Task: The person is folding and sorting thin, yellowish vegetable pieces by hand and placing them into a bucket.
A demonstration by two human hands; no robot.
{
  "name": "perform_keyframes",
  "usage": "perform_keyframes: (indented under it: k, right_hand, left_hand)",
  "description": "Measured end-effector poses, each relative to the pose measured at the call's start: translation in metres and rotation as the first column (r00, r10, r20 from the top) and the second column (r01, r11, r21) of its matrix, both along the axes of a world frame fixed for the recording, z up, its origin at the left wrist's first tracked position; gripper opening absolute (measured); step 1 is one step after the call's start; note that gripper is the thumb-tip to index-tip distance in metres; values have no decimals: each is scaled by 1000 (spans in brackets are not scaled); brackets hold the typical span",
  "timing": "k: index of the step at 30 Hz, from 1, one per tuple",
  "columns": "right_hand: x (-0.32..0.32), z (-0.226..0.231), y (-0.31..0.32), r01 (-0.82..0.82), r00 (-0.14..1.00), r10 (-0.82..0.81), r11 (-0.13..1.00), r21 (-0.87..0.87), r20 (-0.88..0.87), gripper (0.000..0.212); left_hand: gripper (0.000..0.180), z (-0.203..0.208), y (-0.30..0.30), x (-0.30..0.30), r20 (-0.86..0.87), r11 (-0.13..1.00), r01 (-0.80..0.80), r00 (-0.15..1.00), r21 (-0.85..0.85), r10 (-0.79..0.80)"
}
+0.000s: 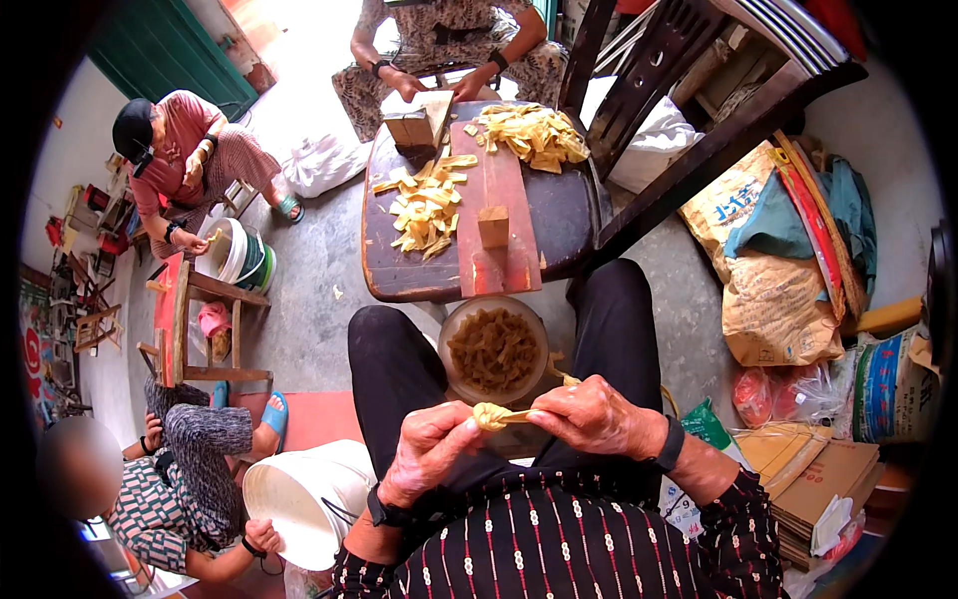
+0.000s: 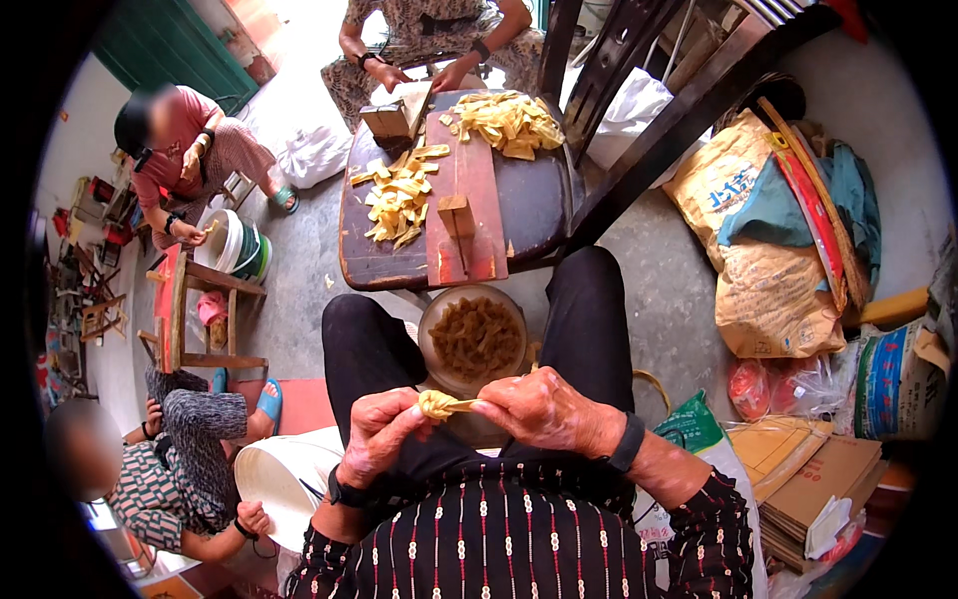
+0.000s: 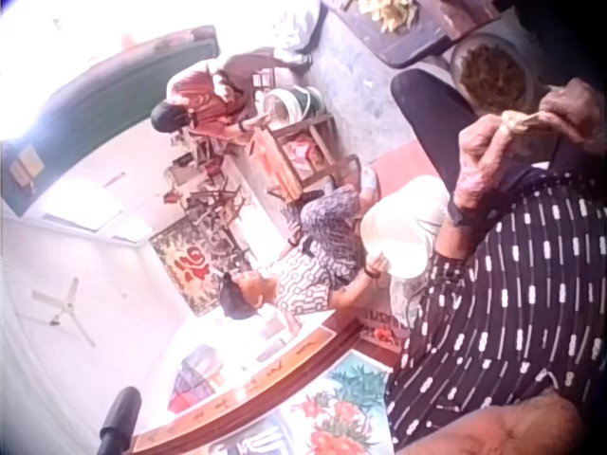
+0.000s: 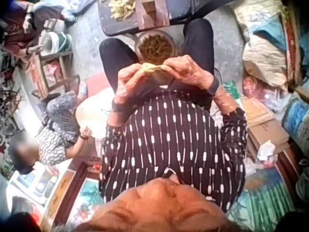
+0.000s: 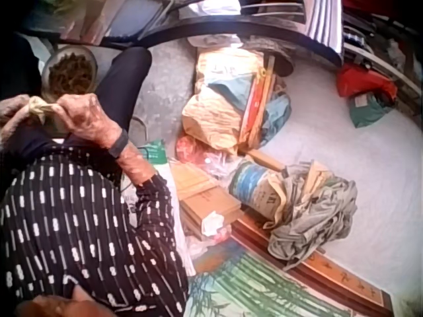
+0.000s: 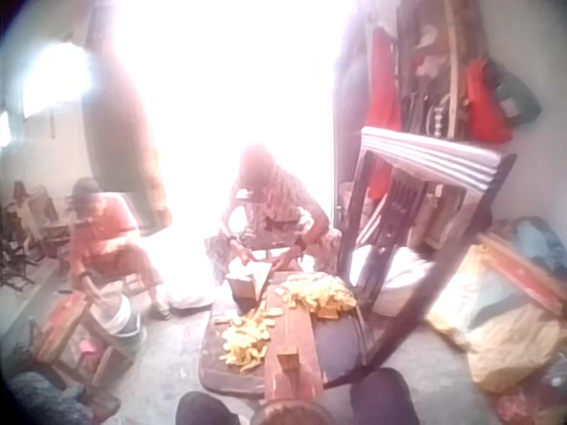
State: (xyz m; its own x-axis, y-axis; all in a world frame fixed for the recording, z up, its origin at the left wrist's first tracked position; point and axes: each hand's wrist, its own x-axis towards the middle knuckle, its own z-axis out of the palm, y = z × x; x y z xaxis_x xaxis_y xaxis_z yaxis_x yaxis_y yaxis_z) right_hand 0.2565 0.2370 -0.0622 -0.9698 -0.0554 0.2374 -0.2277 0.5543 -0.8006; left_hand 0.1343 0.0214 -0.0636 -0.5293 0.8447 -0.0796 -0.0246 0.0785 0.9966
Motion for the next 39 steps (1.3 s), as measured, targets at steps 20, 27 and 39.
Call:
perform_keyframes:
  k: [20,27,39]
  right_hand:
    - [-3,-12,9,-24,983,78,952,-306,165,17]
    - [6,-2,18,-78,978,129,955,-286,165,16]
    - [-43,-19,35,-92,996,91,995,-38,-22,15]
  left_hand:
    - [34,5,27,-10,215,962,239,954,-133,-208]
    - [14,4,29,8,-236,990,72,967,-120,-99]
    - [19,0,37,-48,-128,979,-133,985,-153,114]
